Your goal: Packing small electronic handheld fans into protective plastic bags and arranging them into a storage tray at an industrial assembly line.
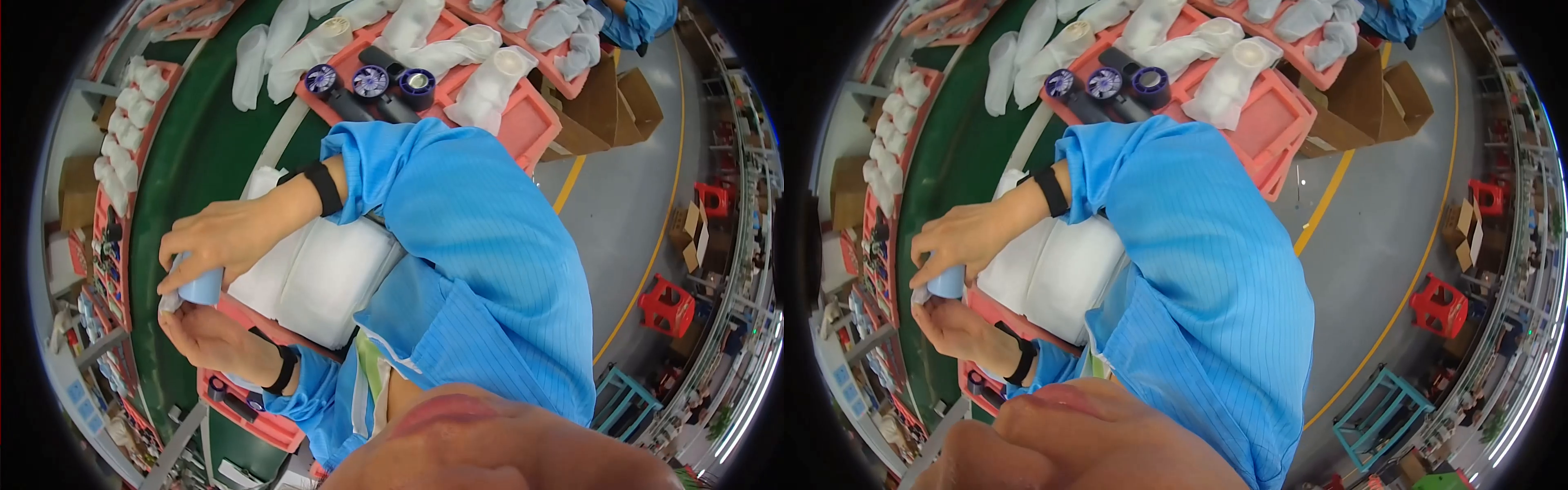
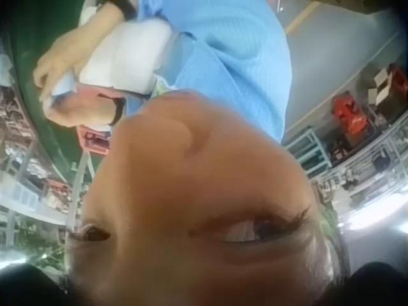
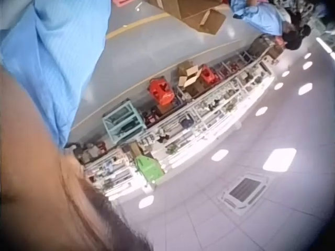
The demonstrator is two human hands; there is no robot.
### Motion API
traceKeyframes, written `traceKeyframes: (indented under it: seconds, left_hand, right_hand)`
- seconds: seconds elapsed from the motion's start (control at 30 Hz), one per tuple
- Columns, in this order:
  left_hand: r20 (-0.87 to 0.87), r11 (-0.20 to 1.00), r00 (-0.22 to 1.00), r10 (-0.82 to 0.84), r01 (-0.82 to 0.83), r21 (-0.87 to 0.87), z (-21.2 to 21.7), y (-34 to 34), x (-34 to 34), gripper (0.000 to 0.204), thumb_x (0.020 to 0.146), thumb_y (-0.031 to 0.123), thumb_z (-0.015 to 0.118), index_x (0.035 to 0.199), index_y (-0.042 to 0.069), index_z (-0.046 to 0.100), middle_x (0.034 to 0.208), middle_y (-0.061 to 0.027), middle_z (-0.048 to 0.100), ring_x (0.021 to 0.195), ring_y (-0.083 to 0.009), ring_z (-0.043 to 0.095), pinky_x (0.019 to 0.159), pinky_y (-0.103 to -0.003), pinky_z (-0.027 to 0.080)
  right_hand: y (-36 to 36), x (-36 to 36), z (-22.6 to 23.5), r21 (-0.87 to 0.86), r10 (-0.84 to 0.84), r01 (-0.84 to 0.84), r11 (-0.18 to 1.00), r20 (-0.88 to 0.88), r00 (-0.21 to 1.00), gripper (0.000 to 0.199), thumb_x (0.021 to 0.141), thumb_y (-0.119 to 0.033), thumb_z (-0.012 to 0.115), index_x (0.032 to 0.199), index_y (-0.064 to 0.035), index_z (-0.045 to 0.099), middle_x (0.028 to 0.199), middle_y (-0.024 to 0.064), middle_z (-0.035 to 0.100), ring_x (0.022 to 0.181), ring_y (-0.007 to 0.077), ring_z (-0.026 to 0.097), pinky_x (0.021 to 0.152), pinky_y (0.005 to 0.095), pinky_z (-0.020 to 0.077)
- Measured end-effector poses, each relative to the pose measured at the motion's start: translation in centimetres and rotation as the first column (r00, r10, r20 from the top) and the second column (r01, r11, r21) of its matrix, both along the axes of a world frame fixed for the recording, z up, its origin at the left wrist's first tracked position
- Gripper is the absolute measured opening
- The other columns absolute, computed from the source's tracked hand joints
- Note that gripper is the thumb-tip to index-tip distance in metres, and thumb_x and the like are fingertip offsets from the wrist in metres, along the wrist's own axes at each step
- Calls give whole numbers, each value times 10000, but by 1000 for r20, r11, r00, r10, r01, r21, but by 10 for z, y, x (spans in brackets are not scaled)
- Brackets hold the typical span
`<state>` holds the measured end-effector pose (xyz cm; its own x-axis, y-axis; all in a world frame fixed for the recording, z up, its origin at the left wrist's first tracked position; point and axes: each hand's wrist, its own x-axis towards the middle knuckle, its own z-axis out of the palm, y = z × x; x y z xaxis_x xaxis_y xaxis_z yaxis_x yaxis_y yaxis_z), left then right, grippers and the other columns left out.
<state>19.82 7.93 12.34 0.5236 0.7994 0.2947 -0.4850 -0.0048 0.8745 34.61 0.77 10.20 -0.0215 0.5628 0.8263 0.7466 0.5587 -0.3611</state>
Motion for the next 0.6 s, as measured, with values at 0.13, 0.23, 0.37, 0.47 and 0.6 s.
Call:
traceKeyframes:
  seconds: [0.13,0.23,0.37,0.47,0.6]
  left_hand:
    - [7,999,1000,3,-2,-37,2,13,2,329,980,255,462,1098,-42,537,1142,-132,553,1126,-194,482,970,-351,363]
    - [70,989,997,-45,55,-138,-4,14,4,320,971,242,480,1101,-46,535,1135,-135,555,1109,-200,491,968,-360,360]
    - [163,947,985,-63,111,-302,-13,18,6,311,960,213,496,1122,-51,526,1122,-136,566,1064,-218,518,965,-385,367]
    - [197,895,980,-10,96,-435,-16,33,2,311,959,178,483,1160,-57,509,1114,-136,583,1048,-243,540,966,-418,392]
    - [334,691,767,-548,640,-336,-23,43,-12,284,950,158,529,1167,-25,533,1064,-108,609,906,-210,591,831,-379,468]
  right_hand:
    - [8,8,3,48,15,-11,999,-66,998,725,589,-235,848,1237,-82,560,1100,89,530,964,307,551,730,388,506]
    - [11,20,1,70,-29,34,997,-74,997,736,576,-254,854,1229,-80,563,1087,89,533,944,304,549,723,391,504]
    - [11,19,0,80,-86,89,993,-49,995,746,553,-268,862,1210,-71,568,1068,91,533,923,299,544,732,389,496]
    - [11,16,0,78,-47,51,996,-51,998,748,533,-263,867,1191,-61,575,1057,94,532,918,295,540,746,386,491]
    - [13,20,2,184,-66,92,979,-145,987,718,522,-220,869,1167,-71,591,1050,96,527,914,291,538,711,380,502]
